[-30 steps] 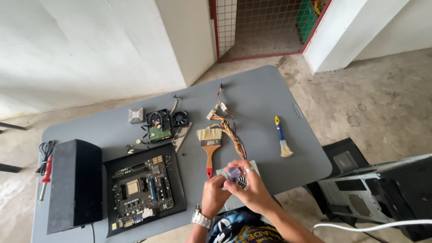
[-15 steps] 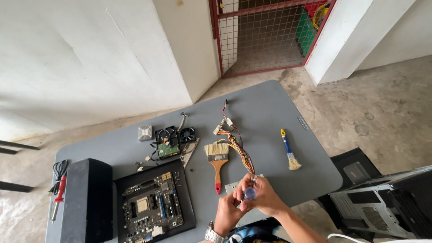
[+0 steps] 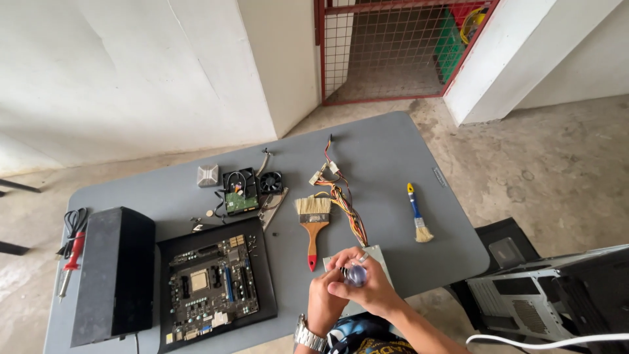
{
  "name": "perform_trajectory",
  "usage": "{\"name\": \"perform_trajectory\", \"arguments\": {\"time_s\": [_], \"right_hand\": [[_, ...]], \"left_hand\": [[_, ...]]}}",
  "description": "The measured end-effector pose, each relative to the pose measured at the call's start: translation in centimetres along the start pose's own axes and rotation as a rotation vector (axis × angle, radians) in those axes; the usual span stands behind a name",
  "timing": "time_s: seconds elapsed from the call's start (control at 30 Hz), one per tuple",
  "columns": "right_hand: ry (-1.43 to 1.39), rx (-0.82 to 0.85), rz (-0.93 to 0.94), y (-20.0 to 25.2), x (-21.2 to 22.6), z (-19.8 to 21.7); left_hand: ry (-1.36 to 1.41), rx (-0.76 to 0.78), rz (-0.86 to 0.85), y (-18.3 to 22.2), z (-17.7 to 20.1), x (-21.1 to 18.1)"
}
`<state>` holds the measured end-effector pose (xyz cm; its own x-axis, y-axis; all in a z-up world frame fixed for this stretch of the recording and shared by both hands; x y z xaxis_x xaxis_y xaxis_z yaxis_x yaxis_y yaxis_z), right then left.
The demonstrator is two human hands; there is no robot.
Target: Reassembling a computer power supply unit by installing the fan and casing using a screwdriver.
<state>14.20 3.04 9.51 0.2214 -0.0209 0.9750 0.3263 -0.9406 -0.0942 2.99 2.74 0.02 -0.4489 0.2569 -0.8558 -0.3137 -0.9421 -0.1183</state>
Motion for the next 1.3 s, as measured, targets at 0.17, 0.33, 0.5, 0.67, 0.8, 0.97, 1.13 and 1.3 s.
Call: {"name": "perform_trajectory", "arguments": {"time_s": [0.17, 0.33, 0.5, 0.67, 0.8, 0.97, 1.13, 1.3], "right_hand": [[0.028, -0.018, 0.000, 0.5, 0.2, 0.2], [0.226, -0.059, -0.084, 1.1, -0.2, 0.7], [0.216, 0.015, 0.026, 1.1, -0.6, 0.0], [0.137, -0.176, -0.039, 1.2, -2.6, 1.1], [0.149, -0.125, 0.025, 0.6, -3.3, 2.4], [-0.139, -0.046, 0.082, 0.1, -6.6, 5.4], [-0.328, 0.025, 0.099, -0.4, -8.2, 8.3], [-0.363, -0.242, -0.010, -0.1, -9.2, 11.3]], "left_hand": [[-0.009, 0.144, -0.022, 0.3, 0.6, -0.9], [0.100, 0.247, 0.008, 1.1, 0.4, 0.1], [-0.013, 0.058, -0.122, 0.9, -0.6, 2.2], [-0.055, 0.146, 0.024, 1.1, -0.7, 2.6], [-0.186, 0.286, 0.333, 2.4, -1.2, 6.3], [-0.097, 0.279, 0.412, 4.9, -3.1, 8.6], [-0.097, 0.298, 0.389, 4.6, -4.7, 8.2], [-0.161, 0.300, 0.371, 2.8, -4.9, 8.5]]}}
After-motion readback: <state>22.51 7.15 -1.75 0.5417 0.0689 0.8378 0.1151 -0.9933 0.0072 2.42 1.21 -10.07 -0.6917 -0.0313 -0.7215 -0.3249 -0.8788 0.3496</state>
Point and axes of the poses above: each hand's wrist, its own y-axis away from the middle knuckle, its own z-axis out of the back of the hand, x = y × z, the point moved 4 cm from there along -y, towards the middle knuckle, and after that the axes turned 9 degrees about x, right-handed, at the moved point
